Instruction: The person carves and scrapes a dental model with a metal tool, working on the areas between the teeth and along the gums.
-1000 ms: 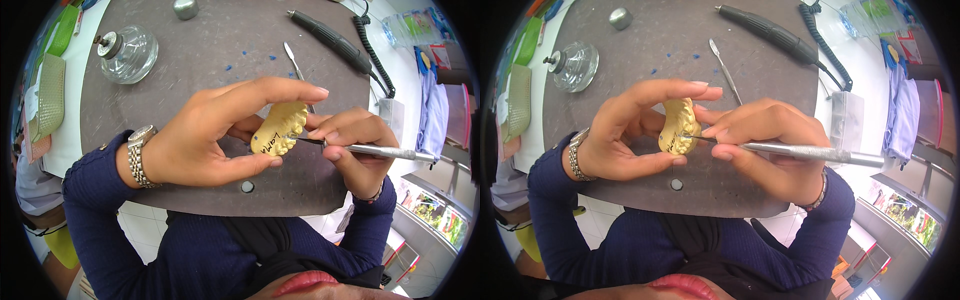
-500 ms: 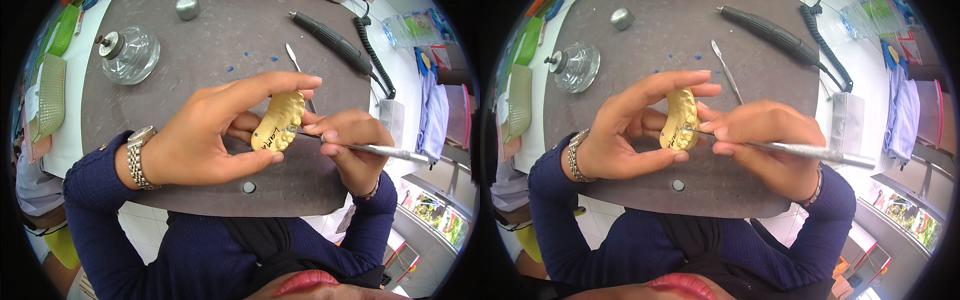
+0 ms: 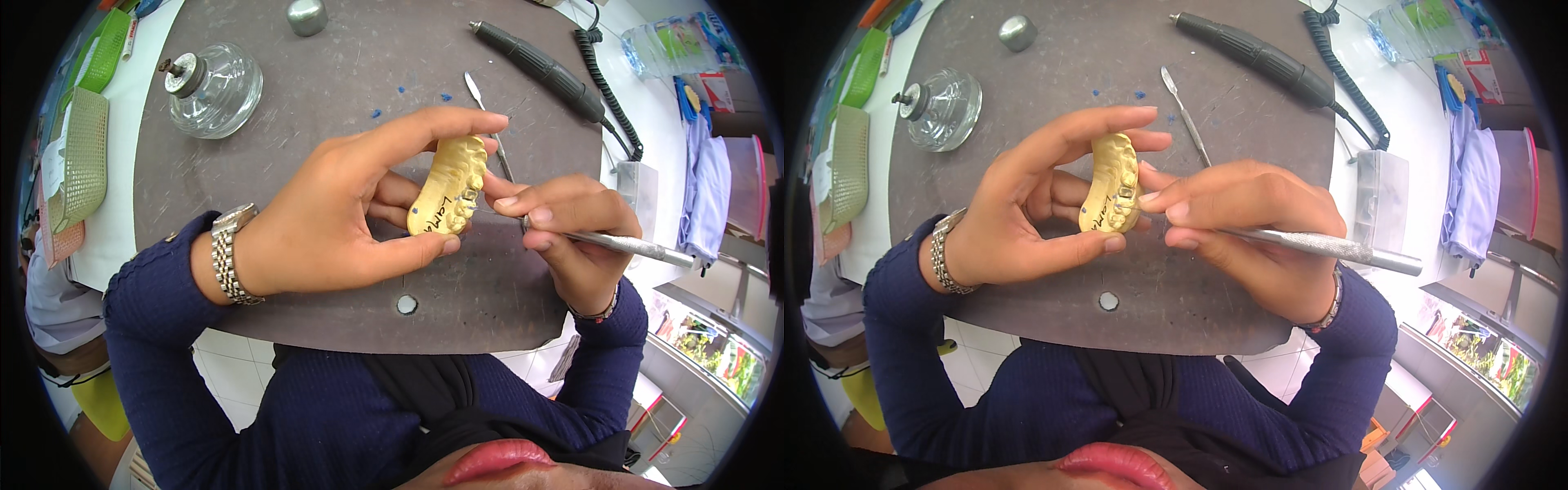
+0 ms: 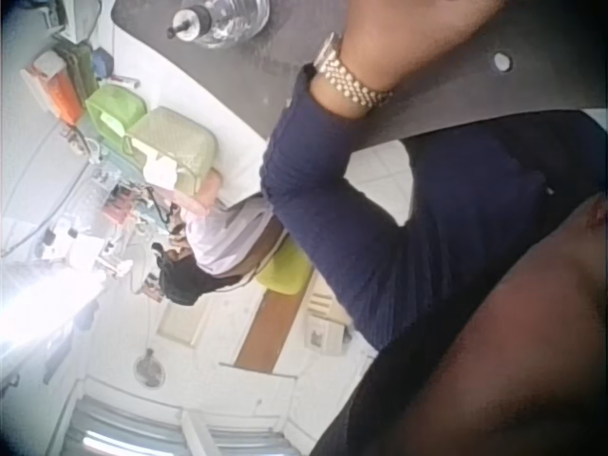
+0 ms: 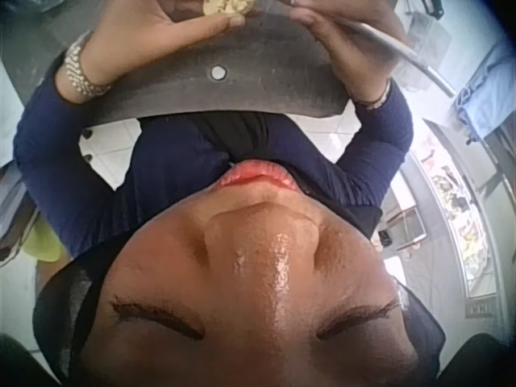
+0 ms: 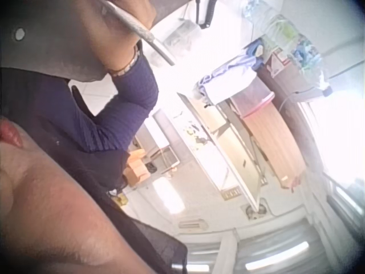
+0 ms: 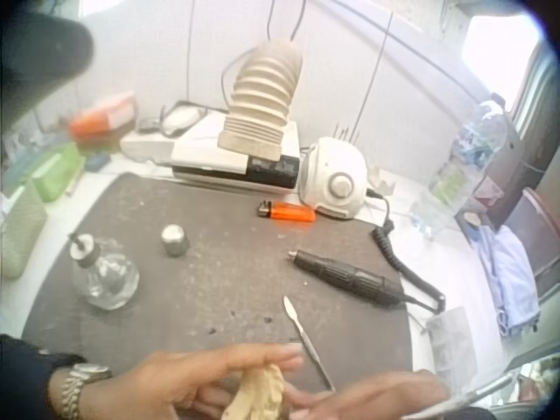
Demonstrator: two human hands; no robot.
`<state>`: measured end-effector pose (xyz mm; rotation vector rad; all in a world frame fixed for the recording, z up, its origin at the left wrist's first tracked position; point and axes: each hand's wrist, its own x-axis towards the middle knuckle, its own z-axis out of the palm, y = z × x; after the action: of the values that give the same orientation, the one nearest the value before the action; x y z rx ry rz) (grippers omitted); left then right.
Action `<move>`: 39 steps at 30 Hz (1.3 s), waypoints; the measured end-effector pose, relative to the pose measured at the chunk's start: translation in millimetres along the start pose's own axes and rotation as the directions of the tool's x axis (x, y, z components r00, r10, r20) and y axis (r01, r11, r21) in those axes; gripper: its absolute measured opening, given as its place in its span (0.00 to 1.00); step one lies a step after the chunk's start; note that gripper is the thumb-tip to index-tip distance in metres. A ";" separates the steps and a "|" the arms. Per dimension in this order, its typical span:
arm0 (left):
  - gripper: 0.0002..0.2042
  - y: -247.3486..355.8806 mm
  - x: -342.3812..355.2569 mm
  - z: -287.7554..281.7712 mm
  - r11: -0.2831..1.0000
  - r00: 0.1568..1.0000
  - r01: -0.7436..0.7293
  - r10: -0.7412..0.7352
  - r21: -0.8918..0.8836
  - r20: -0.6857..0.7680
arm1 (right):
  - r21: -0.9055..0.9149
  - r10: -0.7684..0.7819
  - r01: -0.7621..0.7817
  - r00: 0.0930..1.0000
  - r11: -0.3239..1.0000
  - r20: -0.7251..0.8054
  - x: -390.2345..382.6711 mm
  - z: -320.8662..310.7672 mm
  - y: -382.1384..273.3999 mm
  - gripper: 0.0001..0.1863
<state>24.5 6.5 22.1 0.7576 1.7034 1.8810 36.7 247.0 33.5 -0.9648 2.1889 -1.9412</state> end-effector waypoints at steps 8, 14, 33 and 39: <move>0.35 -5.8 1.4 -0.4 0.995 0.994 -0.101 0.102 -0.016 0.031 | 0.055 0.046 -0.044 0.998 0.998 -0.038 1.3 1.4 -2.6 0.10; 0.35 -4.8 1.0 0.0 0.994 0.993 -0.112 0.112 -0.016 0.030 | -0.088 -0.021 0.023 1.000 0.996 0.017 2.2 -2.3 -2.7 0.12; 0.36 -3.2 -1.5 2.4 0.972 0.991 -0.132 0.135 0.193 -0.003 | -0.168 -0.060 0.065 0.998 0.984 0.037 -0.5 3.9 -1.2 0.13; 0.37 -2.5 -1.1 3.0 0.991 0.995 -0.100 0.100 0.084 0.004 | -0.202 -0.055 0.070 0.995 0.977 0.077 -1.2 0.2 -4.1 0.15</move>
<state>27.4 8.3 19.7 0.8905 1.7851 1.8846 39.4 247.4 36.8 -1.1249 2.3803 -1.7004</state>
